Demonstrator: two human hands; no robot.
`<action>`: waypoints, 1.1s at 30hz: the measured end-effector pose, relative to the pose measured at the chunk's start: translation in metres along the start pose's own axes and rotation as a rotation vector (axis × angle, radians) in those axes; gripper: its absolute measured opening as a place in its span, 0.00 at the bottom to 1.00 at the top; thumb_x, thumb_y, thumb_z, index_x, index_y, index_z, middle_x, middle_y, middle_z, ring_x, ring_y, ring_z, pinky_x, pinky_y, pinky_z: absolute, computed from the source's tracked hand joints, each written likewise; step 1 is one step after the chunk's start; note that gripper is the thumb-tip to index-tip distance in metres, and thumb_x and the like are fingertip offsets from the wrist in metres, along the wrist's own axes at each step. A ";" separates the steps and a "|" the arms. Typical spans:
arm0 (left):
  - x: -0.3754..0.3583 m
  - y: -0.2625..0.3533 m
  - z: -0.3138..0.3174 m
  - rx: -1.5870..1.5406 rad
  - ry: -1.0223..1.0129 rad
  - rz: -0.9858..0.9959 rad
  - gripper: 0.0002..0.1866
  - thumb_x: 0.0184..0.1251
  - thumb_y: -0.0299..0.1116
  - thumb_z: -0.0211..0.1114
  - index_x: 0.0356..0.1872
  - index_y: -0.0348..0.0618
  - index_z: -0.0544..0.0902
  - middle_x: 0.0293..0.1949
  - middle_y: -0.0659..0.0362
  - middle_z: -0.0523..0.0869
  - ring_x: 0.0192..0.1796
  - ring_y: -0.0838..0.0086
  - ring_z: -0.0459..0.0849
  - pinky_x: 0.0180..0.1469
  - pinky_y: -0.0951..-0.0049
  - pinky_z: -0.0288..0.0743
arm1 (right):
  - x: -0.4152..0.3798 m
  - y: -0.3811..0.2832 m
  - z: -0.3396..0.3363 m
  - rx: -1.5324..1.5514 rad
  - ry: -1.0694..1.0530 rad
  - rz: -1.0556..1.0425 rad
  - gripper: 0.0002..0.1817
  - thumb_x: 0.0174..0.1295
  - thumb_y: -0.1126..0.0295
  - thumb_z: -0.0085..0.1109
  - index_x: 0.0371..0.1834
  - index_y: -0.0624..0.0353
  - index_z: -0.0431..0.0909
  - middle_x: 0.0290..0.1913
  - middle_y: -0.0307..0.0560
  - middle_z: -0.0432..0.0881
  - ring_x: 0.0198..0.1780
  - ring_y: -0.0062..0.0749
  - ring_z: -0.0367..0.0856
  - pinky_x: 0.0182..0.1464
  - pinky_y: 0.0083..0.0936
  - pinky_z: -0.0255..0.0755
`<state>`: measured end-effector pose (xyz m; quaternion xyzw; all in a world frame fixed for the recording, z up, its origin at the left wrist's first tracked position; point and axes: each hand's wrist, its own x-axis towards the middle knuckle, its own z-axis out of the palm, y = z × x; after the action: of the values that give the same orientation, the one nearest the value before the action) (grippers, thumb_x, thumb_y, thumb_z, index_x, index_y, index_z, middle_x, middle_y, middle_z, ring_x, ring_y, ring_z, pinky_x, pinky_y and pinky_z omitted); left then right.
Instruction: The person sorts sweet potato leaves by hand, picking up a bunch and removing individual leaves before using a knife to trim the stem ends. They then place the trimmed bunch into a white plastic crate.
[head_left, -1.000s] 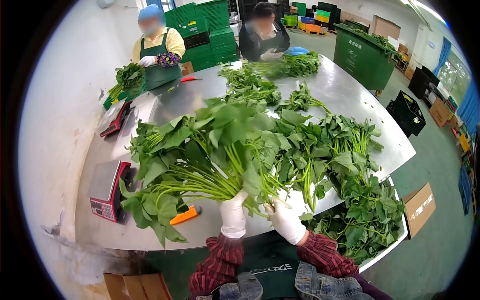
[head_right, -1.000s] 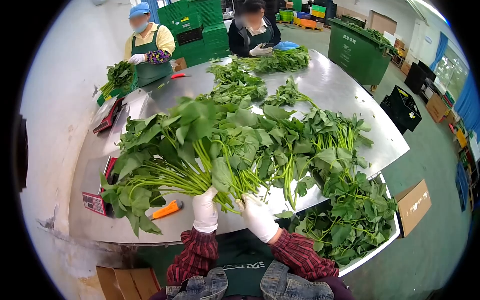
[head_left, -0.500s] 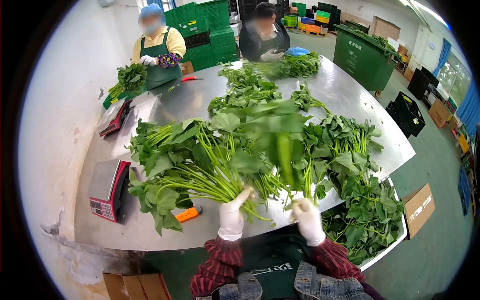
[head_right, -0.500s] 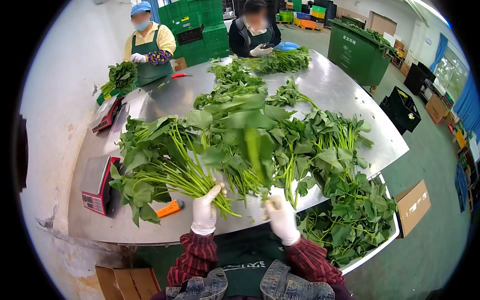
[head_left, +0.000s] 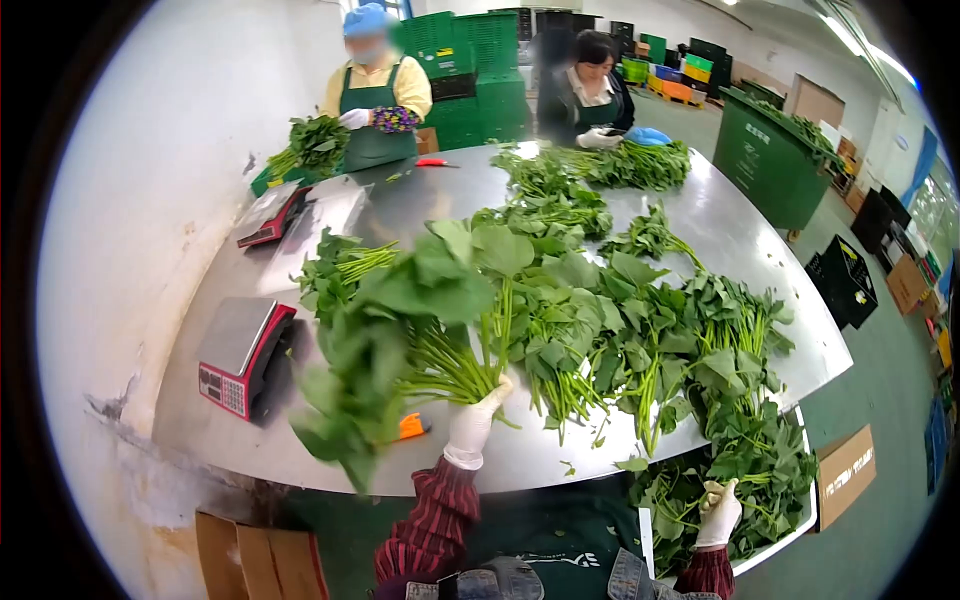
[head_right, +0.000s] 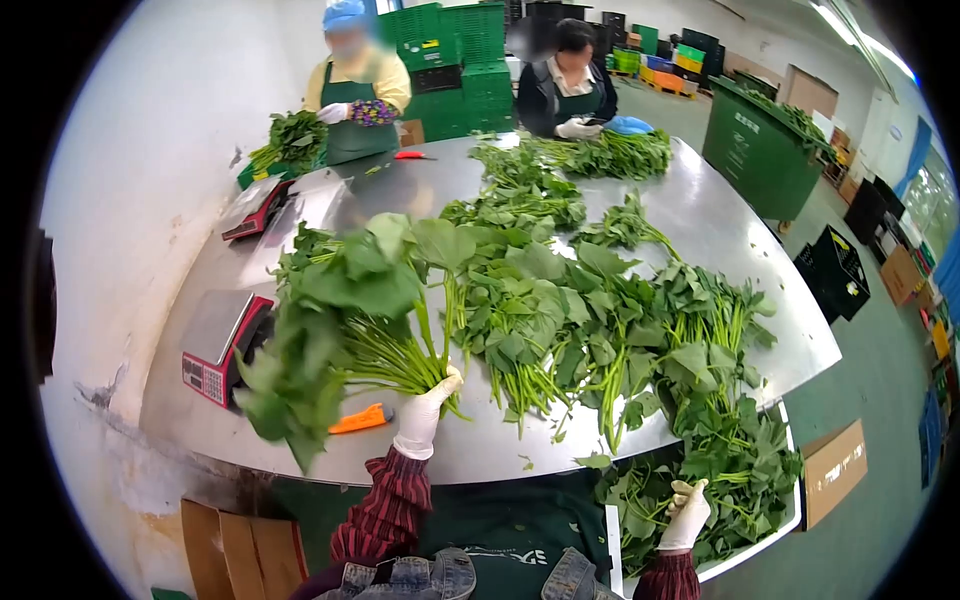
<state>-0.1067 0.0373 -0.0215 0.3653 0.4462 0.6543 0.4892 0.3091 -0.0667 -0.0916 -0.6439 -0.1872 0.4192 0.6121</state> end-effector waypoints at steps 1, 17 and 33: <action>0.005 -0.010 -0.011 0.109 0.011 0.110 0.06 0.62 0.26 0.63 0.39 0.38 0.78 0.31 0.64 0.80 0.34 0.81 0.77 0.38 0.81 0.70 | -0.003 -0.004 0.008 0.013 -0.020 -0.026 0.27 0.69 0.51 0.43 0.28 0.65 0.79 0.15 0.31 0.67 0.15 0.14 0.61 0.17 0.12 0.57; 0.050 0.037 -0.051 1.466 0.498 0.966 0.08 0.59 0.26 0.61 0.40 0.41 0.77 0.35 0.57 0.76 0.37 0.64 0.73 0.39 0.68 0.69 | -0.026 -0.037 0.060 -0.222 -0.188 -0.161 0.23 0.67 0.56 0.48 0.23 0.66 0.77 0.15 0.37 0.72 0.12 0.14 0.60 0.16 0.13 0.55; 0.061 0.147 -0.085 2.021 0.307 1.087 0.17 0.50 0.24 0.55 0.45 0.45 0.73 0.30 0.60 0.71 0.36 0.68 0.73 0.44 0.67 0.64 | -0.022 -0.027 0.067 -0.189 -0.261 -0.113 0.18 0.67 0.61 0.49 0.25 0.64 0.76 0.19 0.39 0.77 0.12 0.13 0.61 0.15 0.12 0.55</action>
<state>-0.2465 0.0587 0.0905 0.6503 0.6045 0.1609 -0.4311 0.2525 -0.0358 -0.0525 -0.6270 -0.3398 0.4447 0.5419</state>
